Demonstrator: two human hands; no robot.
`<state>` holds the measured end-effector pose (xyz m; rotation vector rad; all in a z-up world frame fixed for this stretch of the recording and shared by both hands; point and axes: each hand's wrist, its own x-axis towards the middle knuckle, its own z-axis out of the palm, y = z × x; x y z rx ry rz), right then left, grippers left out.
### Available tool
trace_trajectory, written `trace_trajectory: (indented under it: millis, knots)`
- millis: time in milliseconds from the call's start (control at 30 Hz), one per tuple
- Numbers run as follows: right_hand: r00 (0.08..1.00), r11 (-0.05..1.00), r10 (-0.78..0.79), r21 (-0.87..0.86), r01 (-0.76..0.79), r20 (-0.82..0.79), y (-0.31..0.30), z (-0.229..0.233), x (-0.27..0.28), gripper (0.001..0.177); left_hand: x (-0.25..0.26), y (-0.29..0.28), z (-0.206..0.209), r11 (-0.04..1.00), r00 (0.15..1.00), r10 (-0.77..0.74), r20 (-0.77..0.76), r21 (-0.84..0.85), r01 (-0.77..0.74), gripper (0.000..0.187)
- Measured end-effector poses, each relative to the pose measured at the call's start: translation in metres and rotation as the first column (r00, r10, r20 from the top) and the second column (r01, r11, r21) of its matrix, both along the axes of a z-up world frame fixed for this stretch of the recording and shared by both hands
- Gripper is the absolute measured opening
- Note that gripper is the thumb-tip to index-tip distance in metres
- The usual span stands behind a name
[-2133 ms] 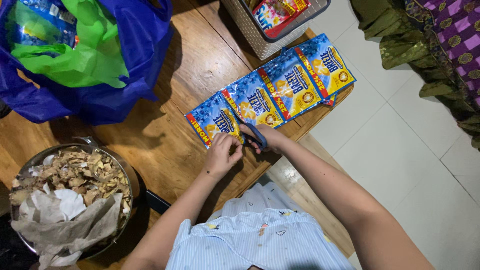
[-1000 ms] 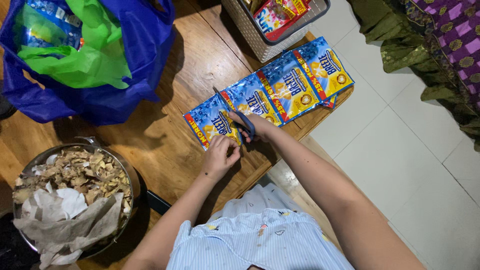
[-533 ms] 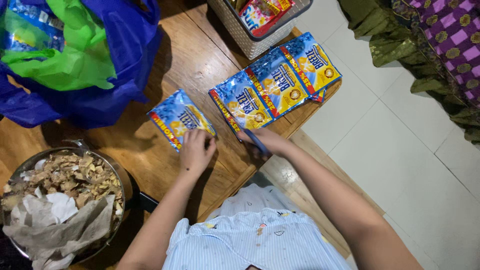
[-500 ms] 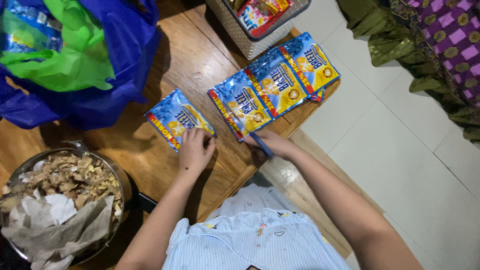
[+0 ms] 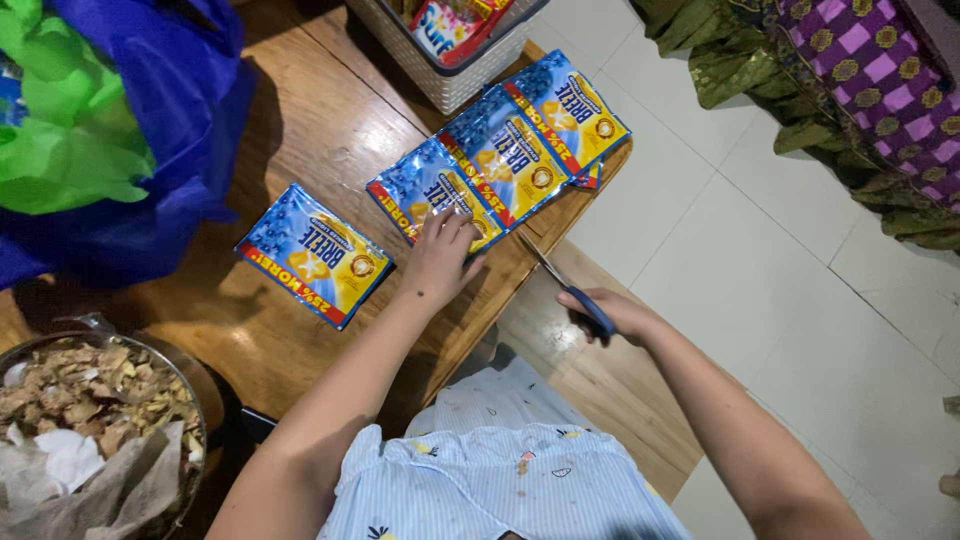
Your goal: The person uses scissors to cut and separate individual detergent packets from strips and then places the packets into a plastic basket and a cardboard box.
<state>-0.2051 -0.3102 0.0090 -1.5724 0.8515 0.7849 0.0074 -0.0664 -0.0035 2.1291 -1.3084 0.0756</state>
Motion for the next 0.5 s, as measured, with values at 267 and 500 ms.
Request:
trace_trajectory:
  millis: [267, 500]
  knots:
    - [0.997, 0.998, 0.016, 0.054, -0.02, 0.074, 0.011, -0.001, 0.038, 0.064, 0.003, -0.026, -0.001, 1.0, 1.0, 0.023, 0.006, 0.021, -0.024, 0.04]
    - [0.997, 0.993, -0.001, 0.12, -0.008, 0.074, 0.016, 0.007, 0.048, 0.062, 0.004, -0.027, -0.003, 0.999, 0.998, 0.048, -0.029, 0.012, -0.047, 0.021]
